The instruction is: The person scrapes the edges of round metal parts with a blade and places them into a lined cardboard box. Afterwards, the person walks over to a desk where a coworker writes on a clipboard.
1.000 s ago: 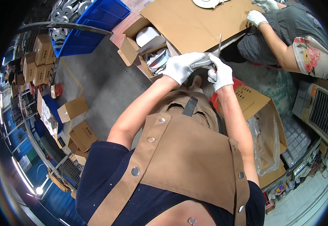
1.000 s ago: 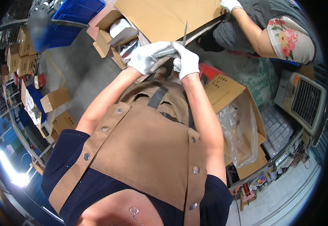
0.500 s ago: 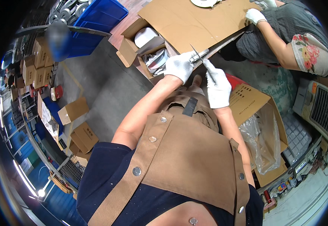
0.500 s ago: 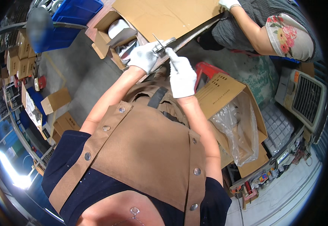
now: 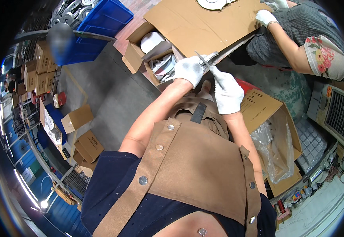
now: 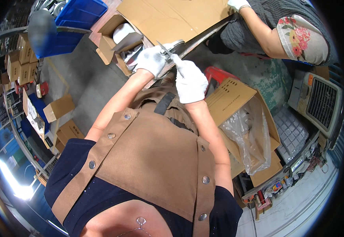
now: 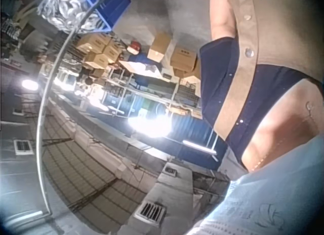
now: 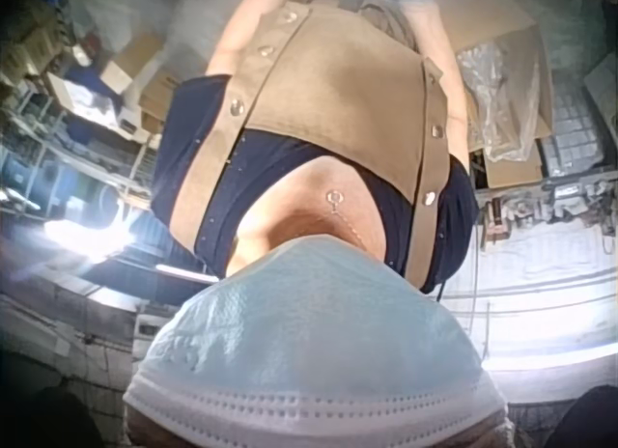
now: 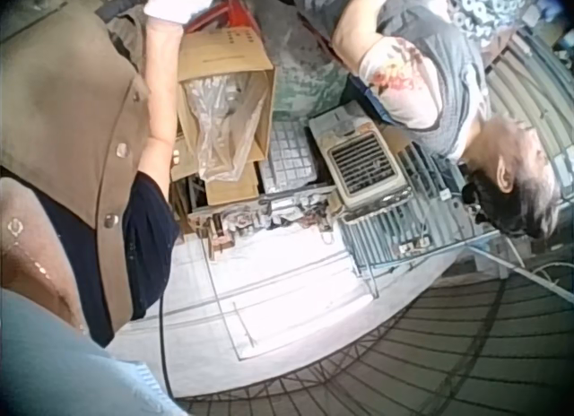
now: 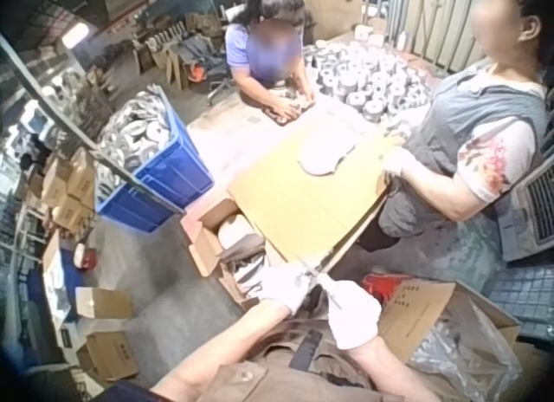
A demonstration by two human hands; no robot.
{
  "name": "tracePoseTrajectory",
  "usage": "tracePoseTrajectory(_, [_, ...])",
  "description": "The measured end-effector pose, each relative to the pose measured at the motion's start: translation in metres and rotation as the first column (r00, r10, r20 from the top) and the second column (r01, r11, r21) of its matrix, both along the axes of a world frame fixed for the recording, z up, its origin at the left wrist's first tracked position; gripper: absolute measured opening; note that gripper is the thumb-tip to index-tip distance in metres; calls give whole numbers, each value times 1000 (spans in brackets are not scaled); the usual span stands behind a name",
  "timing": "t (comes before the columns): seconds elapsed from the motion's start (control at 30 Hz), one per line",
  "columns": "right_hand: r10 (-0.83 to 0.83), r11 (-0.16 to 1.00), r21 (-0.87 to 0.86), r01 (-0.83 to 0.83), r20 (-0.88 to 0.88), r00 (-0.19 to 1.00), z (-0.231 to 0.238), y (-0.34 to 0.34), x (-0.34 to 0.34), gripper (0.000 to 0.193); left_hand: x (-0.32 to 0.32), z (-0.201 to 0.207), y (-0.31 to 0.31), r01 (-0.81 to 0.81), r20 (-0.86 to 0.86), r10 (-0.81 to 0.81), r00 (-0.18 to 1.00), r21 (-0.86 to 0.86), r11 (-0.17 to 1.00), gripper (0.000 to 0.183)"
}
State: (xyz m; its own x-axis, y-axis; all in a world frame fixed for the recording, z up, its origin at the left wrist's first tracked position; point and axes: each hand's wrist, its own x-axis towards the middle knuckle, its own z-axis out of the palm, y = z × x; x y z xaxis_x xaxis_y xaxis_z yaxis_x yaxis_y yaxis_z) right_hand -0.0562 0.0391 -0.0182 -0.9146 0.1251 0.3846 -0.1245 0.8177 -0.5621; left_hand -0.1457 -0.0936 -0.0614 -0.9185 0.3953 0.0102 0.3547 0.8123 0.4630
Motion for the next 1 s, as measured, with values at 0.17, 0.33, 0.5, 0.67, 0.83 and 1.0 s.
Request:
tracePoseTrajectory(0.17, [26,914,-396,91,280,960,-1,5,-2,43,1,2,3,5,0,-5,1000,42,999,17])
tracePoseTrajectory(0.33, [0,993,115,-34,279,960,8,11,-4,47,0,16,13,30,97,-27,995,-28,999,19])
tracePoseTrajectory(0.5, [-99,994,82,79,292,951,-7,18,-47,39,-4,-2,10,98,-39,-95,995,61,993,22])
tracePoseTrajectory(0.67, [-74,986,169,-6,461,884,8,9,-22,38,-8,2,4,51,1,-51,999,36,998,22])
tracePoseTrajectory(0.83, [-119,990,-24,139,393,912,-15,31,-45,36,0,-1,5,116,-202,-71,977,222,968,21])
tracePoseTrajectory(1.0, [-69,995,-53,88,298,952,-21,27,-36,31,5,5,-3,112,-92,-97,991,169,979,24])
